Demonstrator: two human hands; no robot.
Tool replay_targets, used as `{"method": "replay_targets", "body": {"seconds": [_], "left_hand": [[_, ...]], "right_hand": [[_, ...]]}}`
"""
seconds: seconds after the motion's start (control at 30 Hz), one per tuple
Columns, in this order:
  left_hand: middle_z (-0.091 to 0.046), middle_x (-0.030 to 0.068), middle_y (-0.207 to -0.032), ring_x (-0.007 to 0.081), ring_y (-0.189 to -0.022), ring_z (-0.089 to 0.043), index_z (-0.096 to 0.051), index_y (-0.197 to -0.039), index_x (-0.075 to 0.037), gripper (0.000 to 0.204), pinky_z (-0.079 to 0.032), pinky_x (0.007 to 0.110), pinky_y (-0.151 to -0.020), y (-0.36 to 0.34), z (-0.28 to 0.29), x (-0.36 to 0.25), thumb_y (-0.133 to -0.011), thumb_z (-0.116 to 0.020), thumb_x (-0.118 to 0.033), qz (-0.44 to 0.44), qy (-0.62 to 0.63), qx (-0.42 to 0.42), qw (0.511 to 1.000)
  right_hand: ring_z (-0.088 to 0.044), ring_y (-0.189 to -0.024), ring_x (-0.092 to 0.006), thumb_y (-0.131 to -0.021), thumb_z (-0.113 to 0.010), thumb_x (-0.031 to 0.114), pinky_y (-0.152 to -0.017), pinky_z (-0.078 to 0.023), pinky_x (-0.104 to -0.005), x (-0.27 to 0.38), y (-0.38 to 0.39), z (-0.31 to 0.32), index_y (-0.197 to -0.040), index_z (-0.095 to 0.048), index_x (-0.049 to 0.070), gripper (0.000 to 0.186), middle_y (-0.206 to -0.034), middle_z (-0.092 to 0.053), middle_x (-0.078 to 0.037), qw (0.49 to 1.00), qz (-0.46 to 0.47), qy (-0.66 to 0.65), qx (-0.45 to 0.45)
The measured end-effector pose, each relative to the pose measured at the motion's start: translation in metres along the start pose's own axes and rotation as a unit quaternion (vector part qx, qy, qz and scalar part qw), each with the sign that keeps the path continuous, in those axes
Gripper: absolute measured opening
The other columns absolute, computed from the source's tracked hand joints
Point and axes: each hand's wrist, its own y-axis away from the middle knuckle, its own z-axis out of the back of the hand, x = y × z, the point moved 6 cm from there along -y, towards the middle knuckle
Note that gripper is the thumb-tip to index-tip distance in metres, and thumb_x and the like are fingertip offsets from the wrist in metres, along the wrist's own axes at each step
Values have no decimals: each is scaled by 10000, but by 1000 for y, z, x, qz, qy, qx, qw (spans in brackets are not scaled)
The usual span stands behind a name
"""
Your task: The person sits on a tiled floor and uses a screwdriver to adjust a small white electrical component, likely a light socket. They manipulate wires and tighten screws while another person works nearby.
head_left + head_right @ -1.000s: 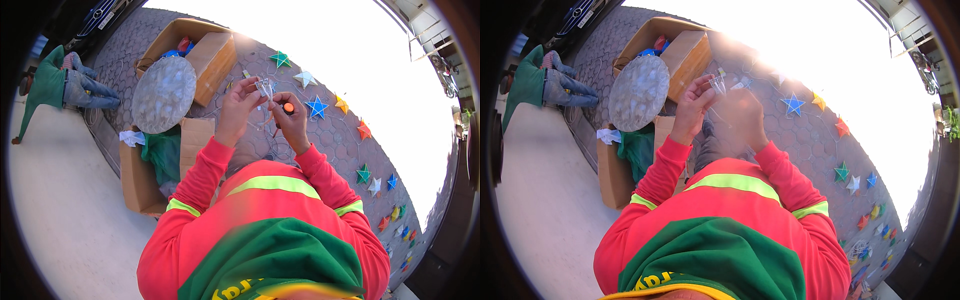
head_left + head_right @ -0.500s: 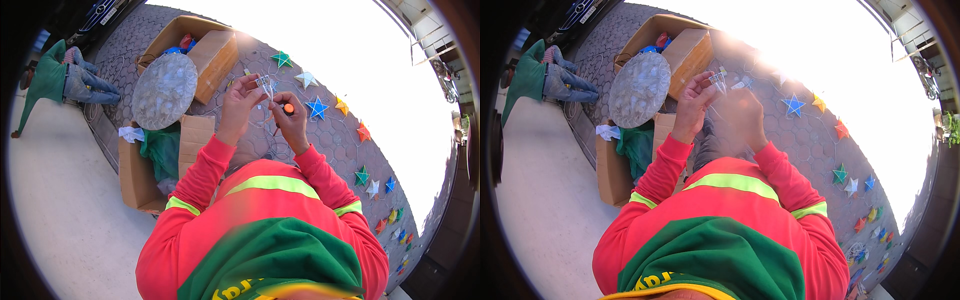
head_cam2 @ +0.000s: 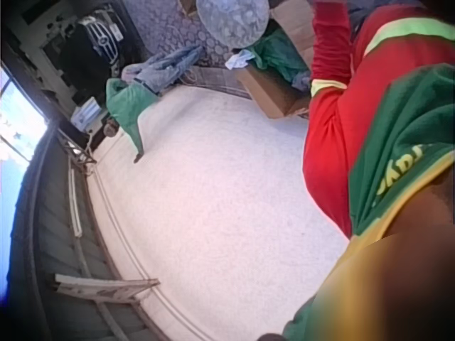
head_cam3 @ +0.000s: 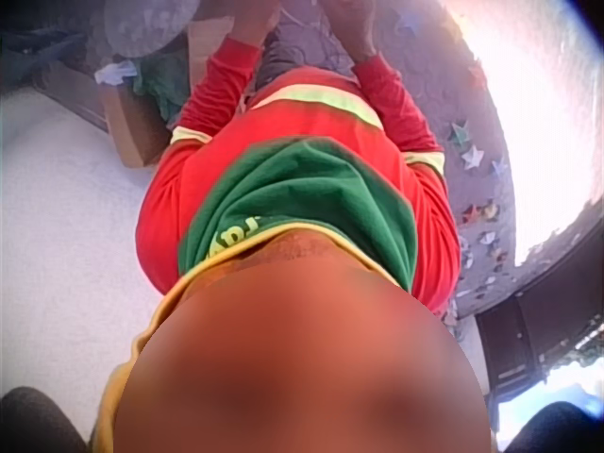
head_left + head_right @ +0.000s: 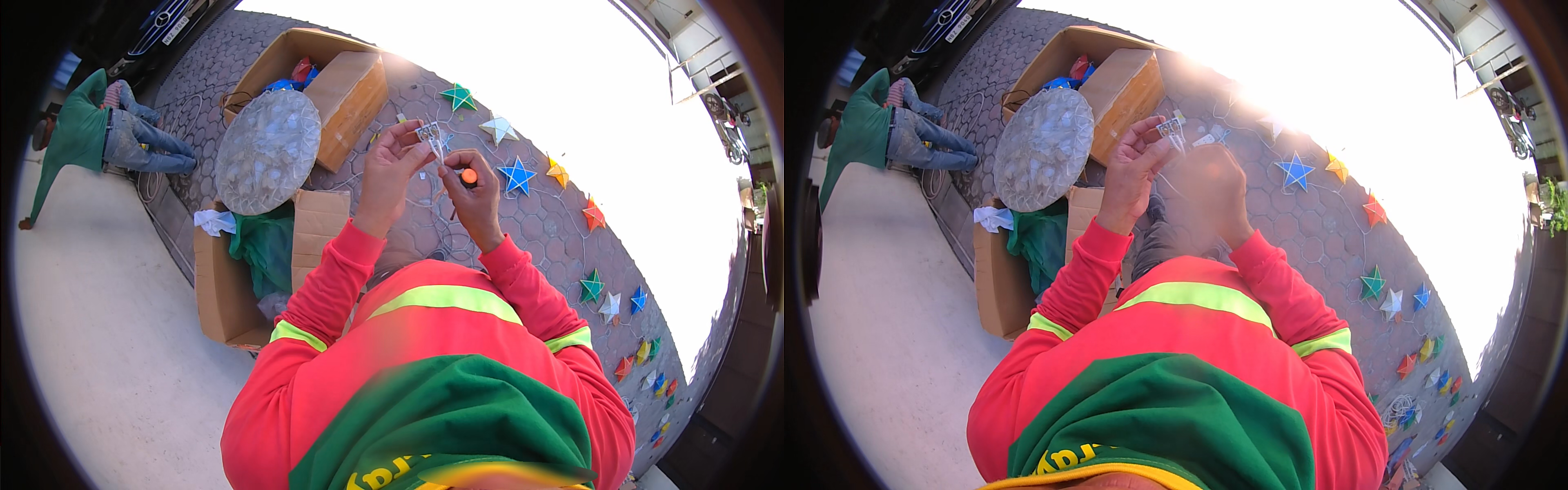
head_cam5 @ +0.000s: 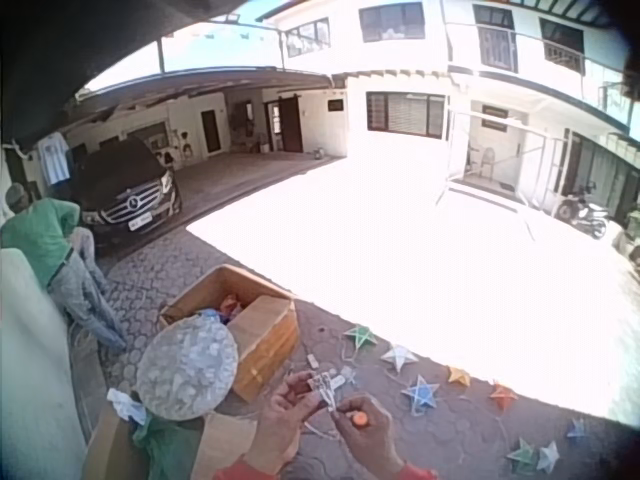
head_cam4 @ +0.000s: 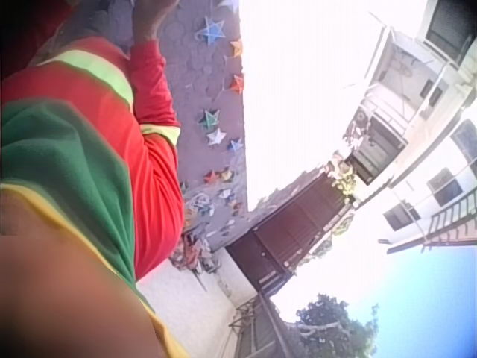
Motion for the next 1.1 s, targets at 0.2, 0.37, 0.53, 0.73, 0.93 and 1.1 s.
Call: {"method": "replay_targets", "body": {"seconds": [0.2,0.37,0.53,0.73,0.93,1.1], "left_hand": [[-662,82,-1155,143,-1008,-659,-574,-1267,-14,380,-570,297,-873,-1,0,2,-904,-683,12,-18,-11,-5,1000],[-664,82,-1156,136,-1003,-657,-577,-1261,-14,376,-565,294,-858,-2,2,3,-902,-687,9,-16,-9,-10,1000],[-667,78,-1134,131,-994,-656,-577,-1263,-13,379,-562,289,-846,-3,1,4,-900,-681,19,-17,-7,-9,1000],[-667,76,-1132,133,-984,-652,-576,-1271,-14,399,-552,281,-840,-3,0,5,-890,-679,39,-31,6,-15,999],[-668,78,-1145,136,-999,-650,-594,-1274,-7,397,-548,281,-854,-3,0,3,-890,-662,67,-47,5,-19,999],[-673,82,-1152,141,-1006,-655,-615,-1255,-2,374,-558,291,-858,-3,0,1,-892,-654,81,-57,1,-16,998]], "right_hand": [[-588,-784,-77,-884,-737,33,-692,-492,-227,7,-2,1,-971,-644,10,130,-950,-655,-18,999,39,19,-8],[-608,-846,-104,-865,-747,20,-770,-495,-247,11,-4,1,-960,-650,0,137,-950,-673,-32,999,42,17,-5],[-612,-841,-103,-864,-749,21,-763,-498,-250,6,-4,0,-954,-653,-3,133,-933,-680,-35,1000,4,-14,-3],[-614,-871,-114,-858,-746,8,-777,-499,-254,9,-3,-2,-950,-650,-5,133,-974,-674,-51,998,45,37,6],[-610,-882,-111,-859,-744,5,-785,-498,-254,5,-5,-7,-950,-647,-7,134,-986,-665,-49,999,32,15,12],[-592,-845,-81,-870,-741,8,-704,-491,-226,-2,-3,-12,-957,-648,-3,128,-1003,-657,-31,999,5,28,30]]}}
